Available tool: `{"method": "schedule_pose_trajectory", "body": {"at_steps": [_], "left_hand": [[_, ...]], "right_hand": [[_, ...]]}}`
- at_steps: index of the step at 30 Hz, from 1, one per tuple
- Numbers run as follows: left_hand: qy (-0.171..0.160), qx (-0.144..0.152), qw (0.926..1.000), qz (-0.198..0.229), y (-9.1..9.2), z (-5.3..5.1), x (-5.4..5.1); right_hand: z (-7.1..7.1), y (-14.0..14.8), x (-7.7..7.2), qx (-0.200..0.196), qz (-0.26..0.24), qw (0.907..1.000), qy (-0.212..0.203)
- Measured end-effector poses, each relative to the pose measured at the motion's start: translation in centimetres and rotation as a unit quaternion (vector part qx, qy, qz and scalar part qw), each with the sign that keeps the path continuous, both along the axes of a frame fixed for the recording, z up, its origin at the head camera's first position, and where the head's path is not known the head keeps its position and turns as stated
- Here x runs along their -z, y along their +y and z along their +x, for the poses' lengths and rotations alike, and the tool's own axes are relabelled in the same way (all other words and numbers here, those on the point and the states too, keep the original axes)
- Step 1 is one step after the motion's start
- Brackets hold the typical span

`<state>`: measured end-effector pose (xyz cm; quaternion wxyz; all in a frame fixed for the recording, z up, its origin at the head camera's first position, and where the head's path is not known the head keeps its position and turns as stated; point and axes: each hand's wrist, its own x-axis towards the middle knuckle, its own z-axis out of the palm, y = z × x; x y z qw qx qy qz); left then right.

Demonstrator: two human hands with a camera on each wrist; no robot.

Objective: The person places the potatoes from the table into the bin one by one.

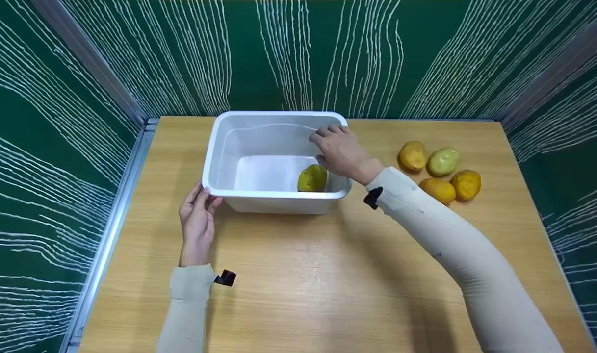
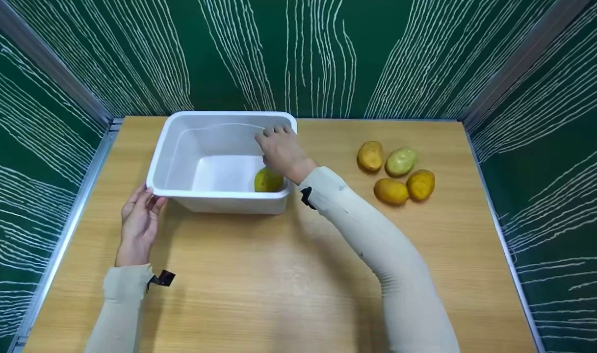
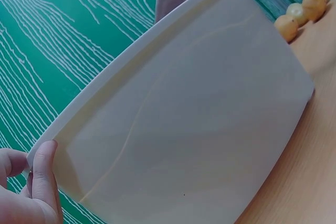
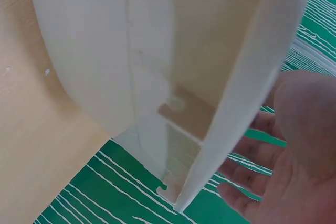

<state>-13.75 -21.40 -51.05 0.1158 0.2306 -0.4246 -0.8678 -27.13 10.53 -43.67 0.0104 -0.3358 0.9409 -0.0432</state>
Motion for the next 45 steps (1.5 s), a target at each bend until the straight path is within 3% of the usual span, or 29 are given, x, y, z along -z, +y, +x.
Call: {"method": "schedule_pose_trajectory", "body": {"at_steps": [11, 27, 45], "left_hand": [[-0.016, -0.005, 0.9999, -0.004, -0.1, -0.2, -0.1], [-0.001, 0.001, 1.0, -0.004, -0.1, 0.0, 0.0], [-0.021, -0.001, 0.9998, -0.005, -0.1, -0.1, 0.1]], "right_hand": [[0.7, 1.1, 0.7, -0.002, -0.028, 0.9996, 0.01], [1.7, 3.0, 1.5, 0.006, -0.074, 0.9968, 0.031], [2.0, 5.6, 1.6, 0.051, -0.138, 0.9888, 0.025]]}}
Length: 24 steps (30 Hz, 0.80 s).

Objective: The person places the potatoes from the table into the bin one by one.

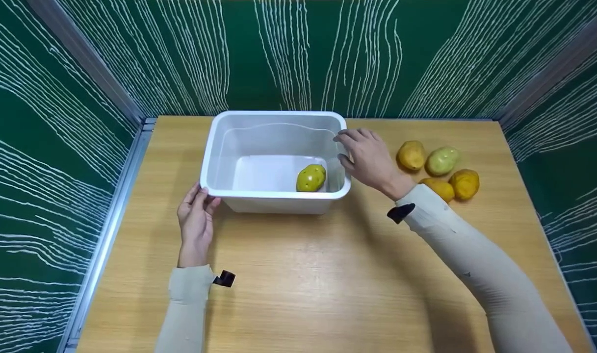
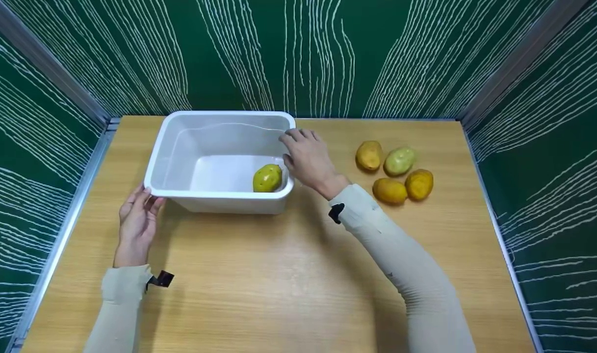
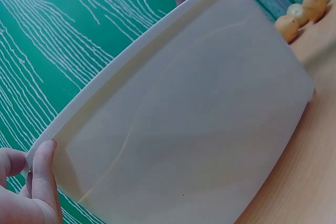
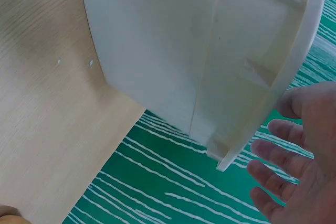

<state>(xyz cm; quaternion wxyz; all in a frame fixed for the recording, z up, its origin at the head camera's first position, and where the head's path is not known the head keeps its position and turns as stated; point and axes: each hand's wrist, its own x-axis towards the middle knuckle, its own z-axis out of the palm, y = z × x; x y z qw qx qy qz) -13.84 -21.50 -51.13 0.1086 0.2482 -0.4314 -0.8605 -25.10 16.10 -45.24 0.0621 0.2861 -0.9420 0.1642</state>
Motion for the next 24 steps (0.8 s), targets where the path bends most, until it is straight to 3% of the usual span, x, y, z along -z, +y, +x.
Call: {"method": "schedule_pose_trajectory", "body": {"at_steps": [13, 24], "left_hand": [[0.016, 0.003, 0.9999, 0.002, 0.0, 0.1, 0.1], [0.013, 0.004, 0.9999, 0.005, 0.0, 0.0, 0.0]], "right_hand": [[0.1, 2.6, 0.8, 0.015, -0.037, 0.9989, 0.025], [0.3, 4.8, 2.0, 0.045, -0.052, 0.9974, 0.022]]}}
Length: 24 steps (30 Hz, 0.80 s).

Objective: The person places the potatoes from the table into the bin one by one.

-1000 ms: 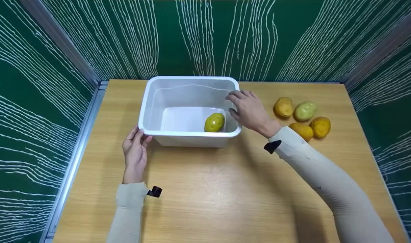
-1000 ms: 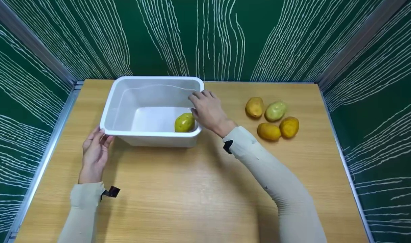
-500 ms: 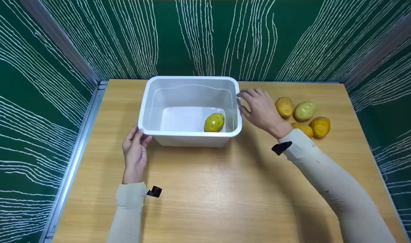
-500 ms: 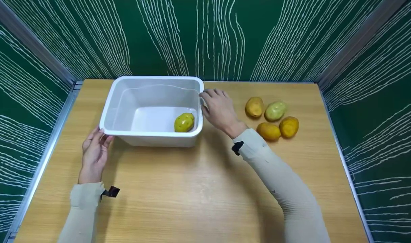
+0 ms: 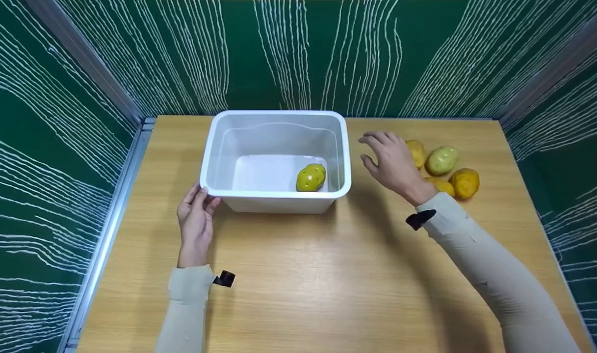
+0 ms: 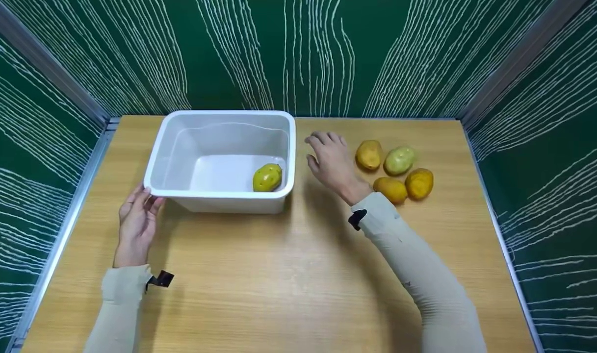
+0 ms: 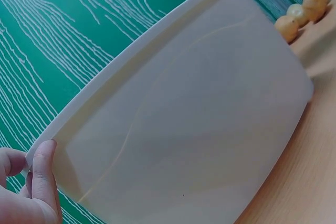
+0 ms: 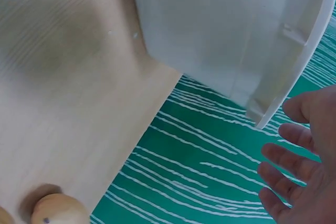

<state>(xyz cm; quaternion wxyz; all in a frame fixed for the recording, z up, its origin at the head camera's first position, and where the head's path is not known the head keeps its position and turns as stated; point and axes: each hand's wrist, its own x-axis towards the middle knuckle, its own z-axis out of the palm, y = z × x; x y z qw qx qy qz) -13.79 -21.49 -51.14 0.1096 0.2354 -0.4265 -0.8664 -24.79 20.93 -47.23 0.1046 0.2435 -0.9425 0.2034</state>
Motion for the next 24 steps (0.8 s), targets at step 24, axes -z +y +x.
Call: {"method": "schedule_pose_trajectory", "body": {"at_steps": [24], "left_hand": [[0.0, -0.008, 0.9999, 0.01, 0.1, 0.1, -0.2]], "right_hand": [[0.4, 6.7, 4.1, 0.074, -0.01, 0.9966, -0.036]]}}
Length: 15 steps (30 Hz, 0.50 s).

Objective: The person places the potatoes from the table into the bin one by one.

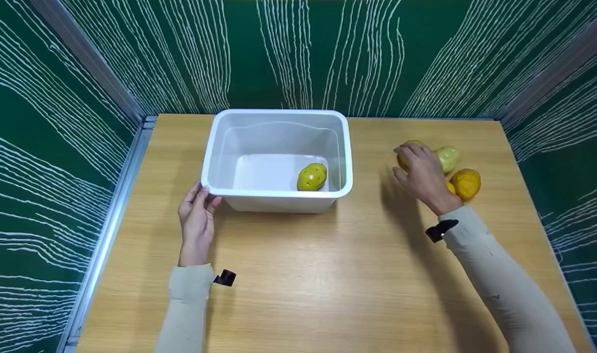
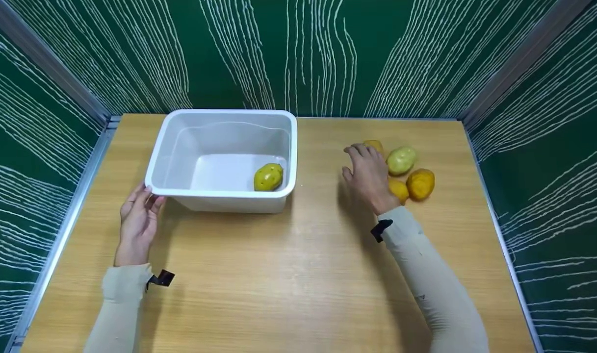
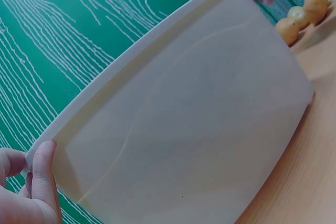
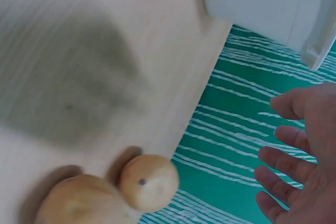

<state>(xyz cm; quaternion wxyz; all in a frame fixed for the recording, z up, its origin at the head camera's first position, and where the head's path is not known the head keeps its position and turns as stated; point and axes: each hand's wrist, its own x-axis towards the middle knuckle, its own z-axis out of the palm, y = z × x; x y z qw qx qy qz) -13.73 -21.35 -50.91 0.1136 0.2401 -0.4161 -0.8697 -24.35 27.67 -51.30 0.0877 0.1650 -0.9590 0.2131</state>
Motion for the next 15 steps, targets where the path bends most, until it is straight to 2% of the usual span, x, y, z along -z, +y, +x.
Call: {"method": "schedule_pose_trajectory", "body": {"at_steps": [3, 10, 15], "left_hand": [[0.0, -0.001, 1.0, 0.001, 0.0, 0.0, 0.0], [0.003, 0.003, 1.0, -0.003, 0.0, 0.0, 0.1], [0.002, 0.0, 1.0, -0.001, 0.0, 0.0, 0.3]], "right_hand": [[0.4, 0.9, 0.6, 0.006, 0.003, 1.0, -0.006], [1.2, 2.5, 1.5, 0.036, 0.013, 0.998, -0.049], [1.6, 3.5, 2.4, 0.045, 0.016, 0.9983, -0.034]]}}
